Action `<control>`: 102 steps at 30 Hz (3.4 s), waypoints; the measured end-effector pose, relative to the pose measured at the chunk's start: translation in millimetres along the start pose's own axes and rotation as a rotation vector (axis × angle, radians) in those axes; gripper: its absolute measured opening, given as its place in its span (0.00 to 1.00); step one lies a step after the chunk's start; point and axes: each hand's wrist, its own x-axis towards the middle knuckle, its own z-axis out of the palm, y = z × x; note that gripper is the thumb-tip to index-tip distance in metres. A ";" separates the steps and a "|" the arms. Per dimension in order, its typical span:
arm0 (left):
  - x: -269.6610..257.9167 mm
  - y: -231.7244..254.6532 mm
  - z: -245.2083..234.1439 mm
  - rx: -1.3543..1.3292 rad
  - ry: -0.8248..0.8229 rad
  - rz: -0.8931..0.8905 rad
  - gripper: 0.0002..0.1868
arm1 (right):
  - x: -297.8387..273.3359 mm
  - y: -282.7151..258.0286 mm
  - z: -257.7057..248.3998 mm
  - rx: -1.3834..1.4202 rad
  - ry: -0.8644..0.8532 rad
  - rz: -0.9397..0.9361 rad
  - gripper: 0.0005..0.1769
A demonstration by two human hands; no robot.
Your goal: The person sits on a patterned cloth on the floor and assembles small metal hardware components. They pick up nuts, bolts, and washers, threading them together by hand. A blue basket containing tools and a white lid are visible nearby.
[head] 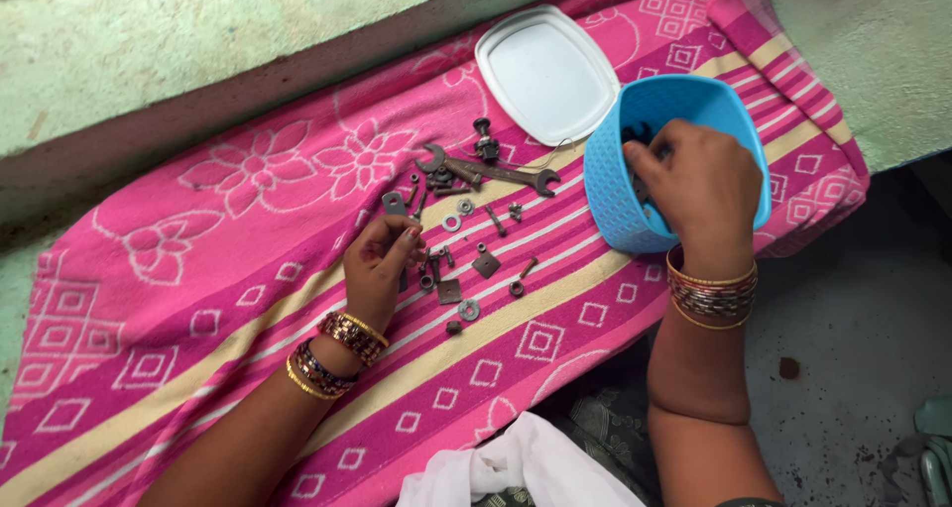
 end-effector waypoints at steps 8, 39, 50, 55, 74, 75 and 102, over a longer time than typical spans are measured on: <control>0.6 -3.1 -1.2 -0.001 -0.027 0.034 0.09 | -46.3 -31.8 35.0 0.541 -0.296 -0.508 0.07; -2.0 13.6 4.8 0.104 -0.098 0.127 0.11 | -46.0 -125.8 70.3 0.771 -0.323 -0.577 0.08; 5.4 3.9 2.2 -0.065 0.028 0.012 0.08 | -23.4 -152.3 112.7 0.849 -0.360 -0.635 0.09; 4.4 5.2 1.2 0.000 0.028 -0.010 0.07 | -16.0 -146.3 112.8 0.788 -0.413 -0.736 0.09; 2.8 8.0 0.3 0.058 -0.005 -0.011 0.06 | -21.5 -131.5 122.7 0.895 -0.316 -0.868 0.07; 2.3 7.4 0.2 0.055 -0.003 -0.020 0.06 | -21.8 -131.1 123.0 0.904 -0.333 -0.852 0.07; 5.0 -8.4 -5.9 -0.083 -0.046 0.026 0.11 | -19.6 -124.6 125.1 0.934 -0.321 -0.869 0.11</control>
